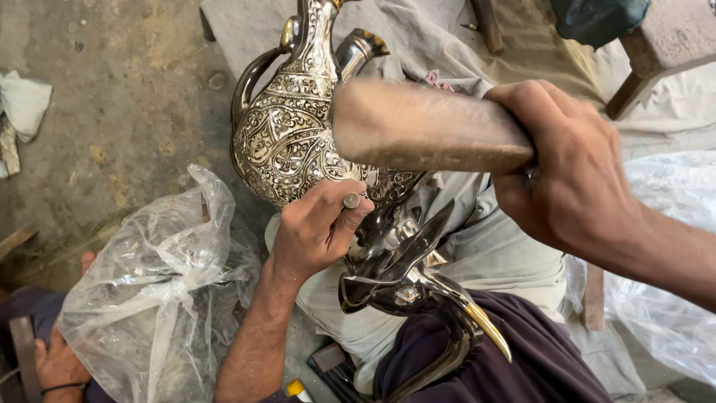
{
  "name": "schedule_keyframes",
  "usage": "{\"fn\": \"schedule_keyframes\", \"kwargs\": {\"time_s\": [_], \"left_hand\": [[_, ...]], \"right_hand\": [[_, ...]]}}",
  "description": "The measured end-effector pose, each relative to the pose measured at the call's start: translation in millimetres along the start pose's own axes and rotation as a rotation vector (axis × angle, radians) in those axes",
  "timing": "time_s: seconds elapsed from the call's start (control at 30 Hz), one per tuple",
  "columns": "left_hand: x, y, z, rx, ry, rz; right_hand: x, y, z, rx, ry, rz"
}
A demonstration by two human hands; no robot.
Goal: The person uses a chisel and a wooden mallet to engrave intricate patterns onto a silver-colored metal object shaped like an elephant. They repeatedly strike the chisel to create detailed designs on the surface.
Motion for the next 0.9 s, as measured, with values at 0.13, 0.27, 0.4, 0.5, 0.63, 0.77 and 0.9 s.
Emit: {"fn": "schedule_keyframes", "kwargs": {"time_s": [0.13,0.27,0.4,0.5,0.63,0.77,0.9], "left_hand": [[-4.1,-4.0,6.2,-0.009,0.038,-0.004],[-1.7,-8.8,15.7,0.029,0.109,0.073],[17.5,-15.8,18.5,0.068,0.046,0.239],[21.4,-9.9,4.3,0.046,-0.031,0.289],[31.8,-4.4,6.1,0.035,0.049,0.338],[37.8,-0.9,-0.3,0.050,0.038,0.348],[42.1,0.0,-9.6,0.017,0.068,0.355]], "right_hand": [[4.9,1.9,-7.3,0.426,-0.219,0.006],[13.4,8.7,8.9,0.409,-0.186,-0.060],[6.6,18.1,22.1,0.697,-0.150,-0.232],[-1.8,17.9,24.0,0.650,-0.126,-0.274],[-14.0,12.1,8.9,0.751,-0.232,-0.253],[-18.8,-1.0,-3.2,-0.031,-0.068,-0.214],[-16.3,-12.5,-64.5,0.741,-0.586,-0.057]]}}
Point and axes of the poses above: each hand's wrist, its own x-axis away from the middle knuckle, its own y-axis out of the palm, z = x × y, the point moved 9 cm from there along -x, towards the middle knuckle, and after that the axes turned 6 degrees about -y, right-handed, at the moved point
